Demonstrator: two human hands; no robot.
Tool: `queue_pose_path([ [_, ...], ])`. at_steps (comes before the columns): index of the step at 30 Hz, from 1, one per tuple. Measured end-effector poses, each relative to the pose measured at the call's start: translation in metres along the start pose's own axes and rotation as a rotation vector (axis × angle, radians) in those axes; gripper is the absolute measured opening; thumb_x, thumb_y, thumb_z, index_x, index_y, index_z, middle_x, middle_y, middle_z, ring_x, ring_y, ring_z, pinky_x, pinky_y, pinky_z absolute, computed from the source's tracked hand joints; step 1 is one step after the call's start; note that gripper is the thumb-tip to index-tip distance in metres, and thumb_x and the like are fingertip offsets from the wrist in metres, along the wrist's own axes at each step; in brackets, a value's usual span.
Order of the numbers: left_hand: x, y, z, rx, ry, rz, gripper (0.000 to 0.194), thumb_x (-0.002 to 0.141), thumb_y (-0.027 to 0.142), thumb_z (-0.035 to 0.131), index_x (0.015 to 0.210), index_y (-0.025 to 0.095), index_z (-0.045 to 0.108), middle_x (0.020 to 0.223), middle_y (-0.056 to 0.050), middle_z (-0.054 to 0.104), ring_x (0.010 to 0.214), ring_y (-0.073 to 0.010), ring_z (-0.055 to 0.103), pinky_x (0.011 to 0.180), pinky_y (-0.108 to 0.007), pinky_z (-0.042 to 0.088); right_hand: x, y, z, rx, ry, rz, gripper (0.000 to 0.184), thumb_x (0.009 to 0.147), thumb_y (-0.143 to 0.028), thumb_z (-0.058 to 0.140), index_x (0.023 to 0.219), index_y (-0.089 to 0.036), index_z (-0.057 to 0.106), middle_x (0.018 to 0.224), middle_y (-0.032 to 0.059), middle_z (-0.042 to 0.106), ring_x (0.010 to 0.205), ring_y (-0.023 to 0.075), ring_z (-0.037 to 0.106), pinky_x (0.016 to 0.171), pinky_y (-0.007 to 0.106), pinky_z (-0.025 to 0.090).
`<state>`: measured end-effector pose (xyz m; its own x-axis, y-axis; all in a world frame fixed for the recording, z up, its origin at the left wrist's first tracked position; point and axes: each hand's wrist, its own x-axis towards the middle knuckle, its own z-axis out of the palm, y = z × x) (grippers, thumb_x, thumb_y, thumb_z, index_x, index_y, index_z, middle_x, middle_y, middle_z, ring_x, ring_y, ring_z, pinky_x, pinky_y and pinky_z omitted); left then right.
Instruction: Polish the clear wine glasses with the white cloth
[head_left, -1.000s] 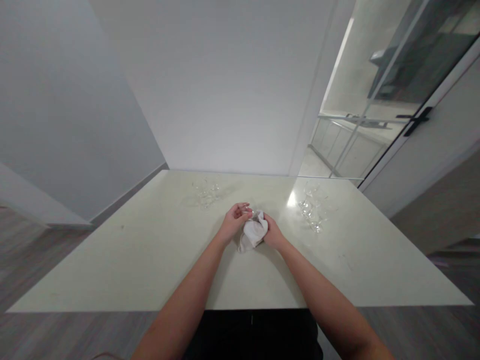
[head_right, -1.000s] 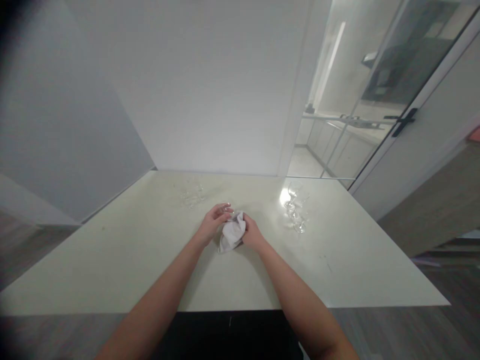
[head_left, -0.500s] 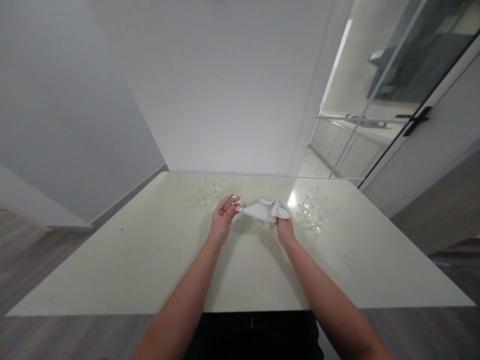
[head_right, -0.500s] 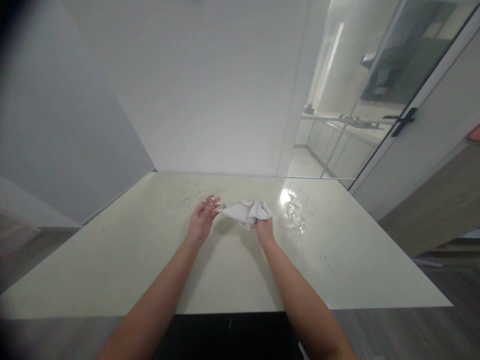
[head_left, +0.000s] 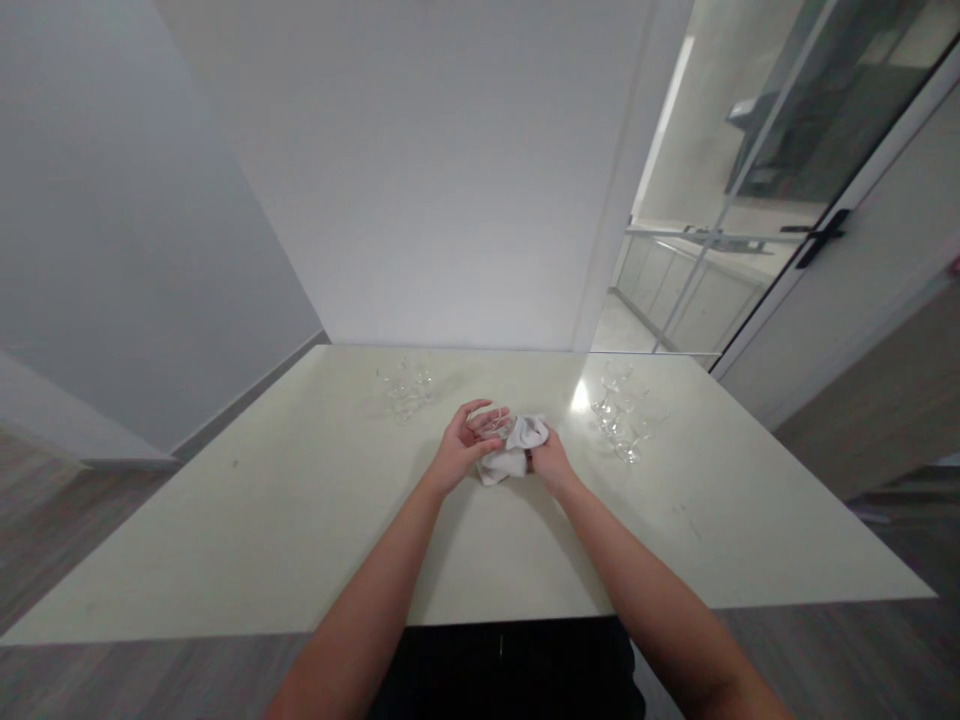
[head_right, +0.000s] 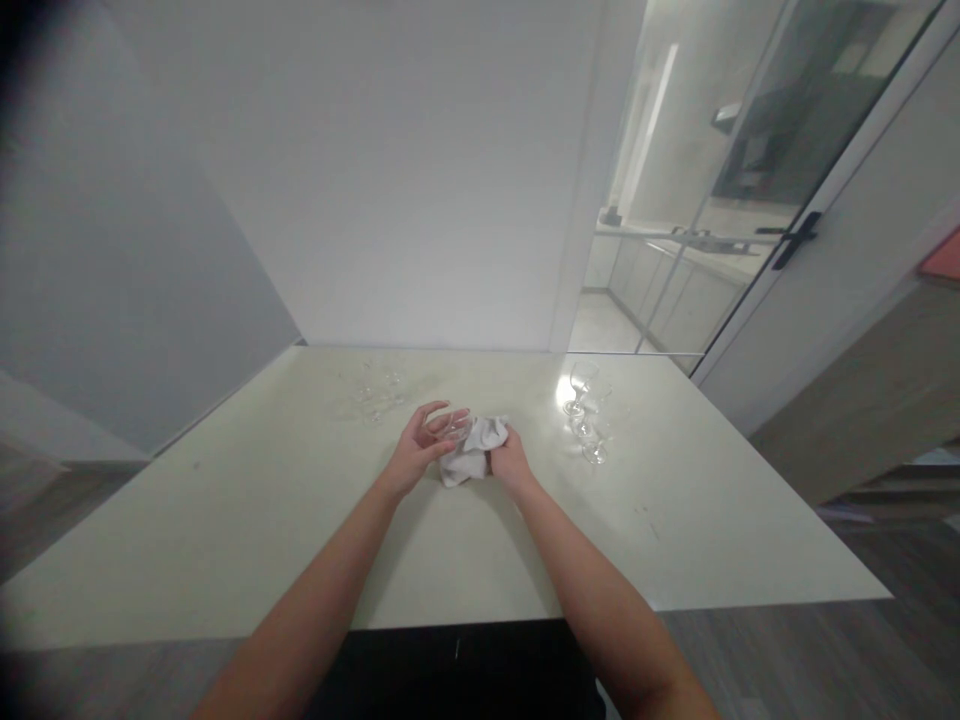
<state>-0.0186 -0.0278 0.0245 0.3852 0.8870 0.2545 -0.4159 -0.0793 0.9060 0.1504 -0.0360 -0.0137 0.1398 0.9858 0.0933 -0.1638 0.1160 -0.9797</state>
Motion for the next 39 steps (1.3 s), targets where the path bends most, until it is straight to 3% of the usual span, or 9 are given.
queue_pose_path([
  [9,0.003,0.002,-0.003,0.064,0.057,0.048,0.072,0.067,0.032,0.088,0.127,0.024,0.049,0.131,-0.016,0.066,0.116,-0.0271,0.067,0.101,-0.043,0.050,-0.001,-0.010,-0.010,-0.275,0.066,-0.219,0.013,0.067,-0.022,0.060,0.077,-0.017,0.066,0.078,0.0035,0.072,0.074,0.0186,0.061,0.069,0.029,0.050],
  [13,0.006,0.000,-0.006,0.085,0.172,0.098,0.069,0.072,0.037,0.084,0.129,0.024,0.047,0.128,-0.016,0.068,0.107,-0.0241,0.070,0.094,-0.039,0.053,-0.001,-0.007,-0.008,-0.253,0.064,-0.199,0.015,0.066,-0.023,0.064,0.080,-0.017,0.065,0.080,0.0034,0.072,0.075,0.0189,0.061,0.072,0.031,0.051],
  [16,0.005,0.000,-0.007,0.087,0.212,0.102,0.069,0.073,0.040,0.083,0.130,0.025,0.046,0.129,-0.016,0.067,0.107,-0.0242,0.070,0.091,-0.038,0.053,0.000,-0.002,-0.005,-0.166,-0.030,-0.153,0.020,0.068,-0.026,0.062,0.086,-0.018,0.068,0.088,0.0039,0.074,0.081,0.0197,0.064,0.081,0.033,0.052],
  [19,0.002,0.001,-0.006,0.084,0.185,0.094,0.070,0.071,0.039,0.085,0.128,0.025,0.047,0.130,-0.016,0.066,0.111,-0.0256,0.069,0.095,-0.040,0.052,0.001,0.000,-0.004,-0.172,-0.084,-0.130,0.021,0.068,-0.023,0.059,0.084,-0.018,0.070,0.089,0.0042,0.075,0.083,0.0205,0.065,0.084,0.035,0.051],
  [27,0.004,-0.003,-0.007,0.113,0.136,0.136,0.067,0.071,0.032,0.085,0.126,0.024,0.046,0.130,-0.016,0.066,0.112,-0.0244,0.069,0.098,-0.042,0.052,0.007,-0.005,-0.012,-0.295,-0.075,-0.173,0.019,0.066,-0.018,0.052,0.078,-0.016,0.067,0.081,0.0038,0.074,0.077,0.0195,0.062,0.074,0.030,0.049],
  [29,0.007,-0.004,-0.009,0.150,0.177,0.169,0.067,0.072,0.033,0.085,0.125,0.024,0.047,0.127,-0.015,0.068,0.108,-0.0236,0.070,0.097,-0.042,0.053,0.006,-0.005,-0.013,-0.425,-0.139,-0.148,0.020,0.066,-0.015,0.050,0.078,-0.016,0.066,0.081,0.0041,0.074,0.078,0.0195,0.063,0.073,0.029,0.048],
  [34,0.020,0.002,-0.008,0.199,0.400,0.350,0.067,0.071,0.035,0.085,0.126,0.026,0.046,0.128,-0.013,0.066,0.111,-0.0213,0.069,0.099,-0.040,0.053,-0.004,-0.009,-0.006,-1.057,-0.392,-0.193,0.017,0.077,-0.019,0.054,0.086,-0.017,0.069,0.091,0.0102,0.075,0.085,0.0229,0.066,0.075,0.029,0.044],
  [36,0.031,0.004,0.000,0.219,0.379,0.346,0.067,0.072,0.036,0.084,0.127,0.026,0.046,0.128,-0.013,0.066,0.110,-0.0209,0.069,0.099,-0.041,0.052,-0.006,-0.014,-0.002,-1.171,-0.444,-0.202,0.020,0.081,-0.023,0.054,0.093,-0.017,0.070,0.097,0.0125,0.076,0.090,0.0247,0.068,0.076,0.030,0.043],
  [39,0.057,0.000,0.024,0.281,0.214,0.223,0.068,0.071,0.037,0.084,0.127,0.025,0.048,0.126,-0.014,0.066,0.103,-0.0211,0.070,0.096,-0.042,0.054,-0.006,-0.019,-0.001,-1.175,-0.473,-0.189,0.025,0.084,-0.025,0.054,0.100,-0.017,0.070,0.103,0.0132,0.076,0.095,0.0252,0.069,0.077,0.029,0.044],
])
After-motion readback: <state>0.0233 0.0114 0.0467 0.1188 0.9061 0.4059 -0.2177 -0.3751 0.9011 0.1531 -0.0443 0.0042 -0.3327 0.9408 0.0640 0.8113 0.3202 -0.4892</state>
